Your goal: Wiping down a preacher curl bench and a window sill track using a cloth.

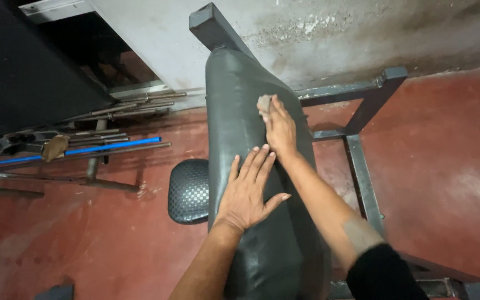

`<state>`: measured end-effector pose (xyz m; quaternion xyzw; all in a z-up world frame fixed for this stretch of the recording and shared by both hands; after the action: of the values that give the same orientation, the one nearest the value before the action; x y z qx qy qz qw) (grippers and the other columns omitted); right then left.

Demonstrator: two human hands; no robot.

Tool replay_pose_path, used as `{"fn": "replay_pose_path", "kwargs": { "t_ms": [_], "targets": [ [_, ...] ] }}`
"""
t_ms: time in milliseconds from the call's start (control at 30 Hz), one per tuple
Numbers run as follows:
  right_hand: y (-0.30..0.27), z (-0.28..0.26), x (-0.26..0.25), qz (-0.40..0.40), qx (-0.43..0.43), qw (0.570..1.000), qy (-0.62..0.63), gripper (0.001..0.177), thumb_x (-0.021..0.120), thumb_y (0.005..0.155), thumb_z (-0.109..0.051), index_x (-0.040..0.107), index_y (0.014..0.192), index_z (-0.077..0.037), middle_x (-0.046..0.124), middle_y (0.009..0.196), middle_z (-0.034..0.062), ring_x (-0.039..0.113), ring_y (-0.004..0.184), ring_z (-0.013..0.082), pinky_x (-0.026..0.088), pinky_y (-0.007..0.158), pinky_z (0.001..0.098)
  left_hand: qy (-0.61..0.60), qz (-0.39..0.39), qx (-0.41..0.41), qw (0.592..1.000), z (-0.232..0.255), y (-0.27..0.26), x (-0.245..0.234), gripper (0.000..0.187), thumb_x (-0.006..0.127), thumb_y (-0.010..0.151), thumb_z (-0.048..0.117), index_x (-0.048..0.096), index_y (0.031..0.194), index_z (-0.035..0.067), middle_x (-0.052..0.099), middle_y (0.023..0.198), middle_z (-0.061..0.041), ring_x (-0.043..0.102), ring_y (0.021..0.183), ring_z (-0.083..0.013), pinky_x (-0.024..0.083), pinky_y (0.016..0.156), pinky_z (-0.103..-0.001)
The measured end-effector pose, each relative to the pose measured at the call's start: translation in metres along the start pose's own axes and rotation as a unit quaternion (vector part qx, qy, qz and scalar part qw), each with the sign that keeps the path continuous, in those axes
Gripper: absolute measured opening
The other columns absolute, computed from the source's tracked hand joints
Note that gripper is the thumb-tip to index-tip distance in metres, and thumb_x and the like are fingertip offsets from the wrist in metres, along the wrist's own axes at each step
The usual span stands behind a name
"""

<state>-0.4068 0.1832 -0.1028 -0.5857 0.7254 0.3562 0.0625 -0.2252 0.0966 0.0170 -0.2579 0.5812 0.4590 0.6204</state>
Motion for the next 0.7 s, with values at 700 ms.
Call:
{"fn": "replay_pose_path", "kwargs": {
  "t_ms": [700],
  "targets": [
    [-0.08, -0.083, -0.061, -0.044, -0.088, 0.993, 0.066, 0.051, 0.05, 0.105, -0.013, 0.046, 0.154, 0.0, 0.043, 0.161, 0.0234, 0.036, 0.151, 0.0413, 0.03, 0.123, 0.0458, 0.009, 0.026, 0.003, 1.0, -0.003, -0.001, 0.001, 0.097, 0.053, 0.091, 0.069, 0.031, 0.159, 0.004, 0.028, 0.166, -0.015, 0.025, 0.154, -0.0316, 0.016, 0.124, -0.057]
  ]
}}
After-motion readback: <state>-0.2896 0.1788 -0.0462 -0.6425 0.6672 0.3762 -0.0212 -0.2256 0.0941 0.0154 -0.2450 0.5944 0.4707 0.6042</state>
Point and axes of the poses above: each hand's wrist, its own y-axis towards the middle knuckle, its own x-axis out of the palm, z = x × y, the point moved 10 cm from there along y, towards the middle knuckle
